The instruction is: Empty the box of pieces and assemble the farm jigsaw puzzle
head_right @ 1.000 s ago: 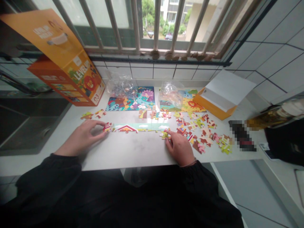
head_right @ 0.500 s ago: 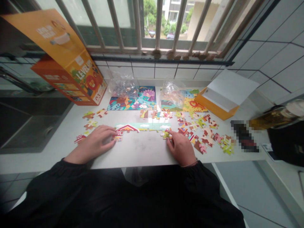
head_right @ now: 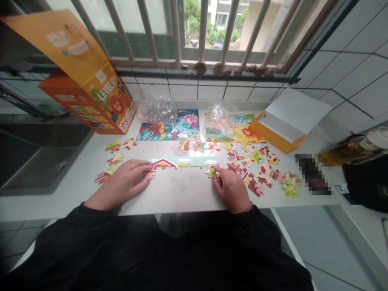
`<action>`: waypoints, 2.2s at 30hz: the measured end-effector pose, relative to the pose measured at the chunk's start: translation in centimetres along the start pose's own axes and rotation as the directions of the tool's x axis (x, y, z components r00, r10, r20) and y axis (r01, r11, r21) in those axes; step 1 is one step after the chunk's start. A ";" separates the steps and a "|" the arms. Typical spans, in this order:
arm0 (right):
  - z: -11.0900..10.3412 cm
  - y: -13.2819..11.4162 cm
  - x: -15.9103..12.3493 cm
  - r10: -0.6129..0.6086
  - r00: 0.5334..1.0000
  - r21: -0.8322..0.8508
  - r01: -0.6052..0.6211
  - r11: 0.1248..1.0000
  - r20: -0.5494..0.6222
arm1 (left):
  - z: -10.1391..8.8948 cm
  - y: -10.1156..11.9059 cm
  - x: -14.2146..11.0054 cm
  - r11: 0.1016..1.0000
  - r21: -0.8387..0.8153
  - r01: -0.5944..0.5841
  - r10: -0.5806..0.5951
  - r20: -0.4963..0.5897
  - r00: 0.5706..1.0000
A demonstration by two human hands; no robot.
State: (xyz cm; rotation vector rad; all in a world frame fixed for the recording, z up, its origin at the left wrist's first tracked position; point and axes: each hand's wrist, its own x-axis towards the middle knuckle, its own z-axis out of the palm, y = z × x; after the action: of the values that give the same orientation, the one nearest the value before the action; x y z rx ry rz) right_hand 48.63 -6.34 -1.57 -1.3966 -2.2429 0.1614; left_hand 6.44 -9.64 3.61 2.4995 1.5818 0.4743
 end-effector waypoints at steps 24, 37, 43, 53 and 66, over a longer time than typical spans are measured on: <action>0.1 0.2 -0.1 -0.005 1.000 0.006 0.005 1.000 0.011 | -1.8 -2.9 -5.3 0.902 0.229 0.367 -0.335 -0.168 0.927; 0.1 0.2 0.0 -0.007 1.000 -0.004 0.007 1.000 0.007 | -3.9 -8.9 -9.1 0.862 0.037 0.506 -0.503 -0.060 0.862; 0.1 0.1 0.0 -0.021 1.000 0.004 0.022 1.000 -0.015 | -4.2 -7.9 -8.4 0.851 -0.008 0.525 -0.525 -0.060 0.849; 0.1 0.2 0.0 -0.020 1.000 0.002 0.020 1.000 -0.004 | -1.6 -2.7 -4.6 0.961 -0.074 0.265 -0.272 -0.122 0.954; 0.0 0.1 0.0 -0.015 1.000 0.009 0.015 1.000 0.013 | 1.7 2.3 1.0 0.996 -0.089 -0.006 0.001 -0.056 0.998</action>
State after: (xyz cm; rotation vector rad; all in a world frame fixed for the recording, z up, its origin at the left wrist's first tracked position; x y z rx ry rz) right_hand 48.77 -6.28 -1.59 -1.3777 -2.2603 0.1762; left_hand 9.40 -9.71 2.89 2.4435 1.5397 0.6065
